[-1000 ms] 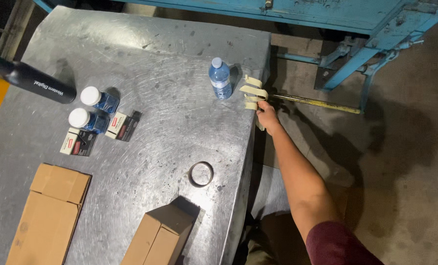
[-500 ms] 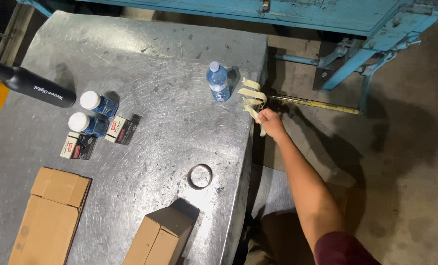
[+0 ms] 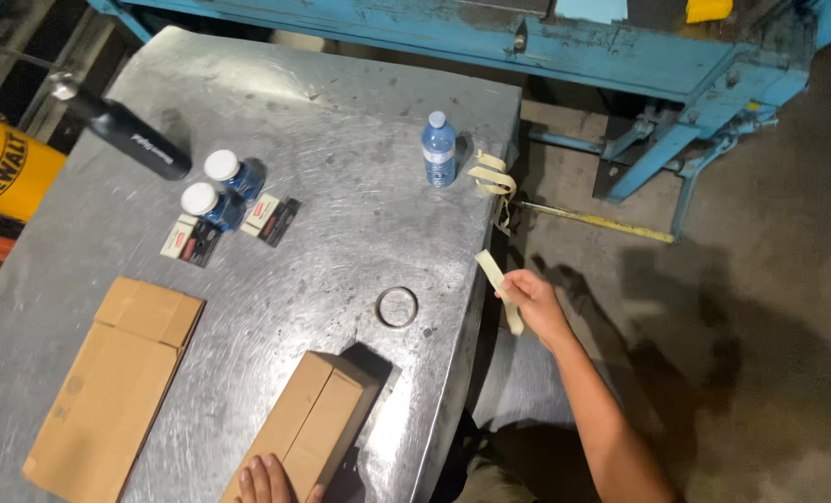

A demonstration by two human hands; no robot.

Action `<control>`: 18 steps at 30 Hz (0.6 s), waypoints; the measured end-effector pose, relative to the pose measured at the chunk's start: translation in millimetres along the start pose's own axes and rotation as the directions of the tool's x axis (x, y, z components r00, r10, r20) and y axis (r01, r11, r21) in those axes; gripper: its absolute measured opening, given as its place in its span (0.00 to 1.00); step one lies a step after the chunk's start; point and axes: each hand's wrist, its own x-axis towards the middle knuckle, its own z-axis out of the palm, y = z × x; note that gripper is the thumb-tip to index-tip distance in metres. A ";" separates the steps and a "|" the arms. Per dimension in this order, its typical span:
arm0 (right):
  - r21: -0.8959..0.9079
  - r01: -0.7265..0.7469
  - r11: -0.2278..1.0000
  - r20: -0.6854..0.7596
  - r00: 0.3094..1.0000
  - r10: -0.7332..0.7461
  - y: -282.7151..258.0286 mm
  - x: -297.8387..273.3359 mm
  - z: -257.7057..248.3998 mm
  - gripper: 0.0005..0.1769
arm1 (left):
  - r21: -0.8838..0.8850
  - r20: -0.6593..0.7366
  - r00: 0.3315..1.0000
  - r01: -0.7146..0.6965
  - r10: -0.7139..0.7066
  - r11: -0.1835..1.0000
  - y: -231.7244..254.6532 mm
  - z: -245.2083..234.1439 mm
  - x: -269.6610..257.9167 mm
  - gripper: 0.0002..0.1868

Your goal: The person folds cardboard boxes, places small packages inside them, and seals the boxes with adhesive tape by hand, repeating the process for multiple units.

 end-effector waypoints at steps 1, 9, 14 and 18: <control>-0.007 0.015 1.000 0.008 1.000 -0.015 -5.8 -4.8 7.7 0.12 | 0.006 -0.010 1.000 0.014 -0.014 1.000 8.8 -14.3 9.4 0.56; 0.013 0.232 0.973 0.202 0.952 -0.230 -120.2 -23.5 73.1 0.10 | -0.339 0.358 0.878 0.440 -0.319 0.832 43.8 -67.4 69.1 0.41; -0.029 0.424 0.905 0.468 0.806 -0.362 -170.7 -36.8 134.7 0.07 | -0.495 0.468 0.817 0.558 -0.337 0.666 39.2 -95.2 114.8 0.37; -0.085 0.444 0.892 0.730 0.637 -0.247 -206.6 -74.8 193.6 0.07 | -0.455 0.723 0.605 0.780 -0.333 0.429 30.0 -139.7 173.6 0.26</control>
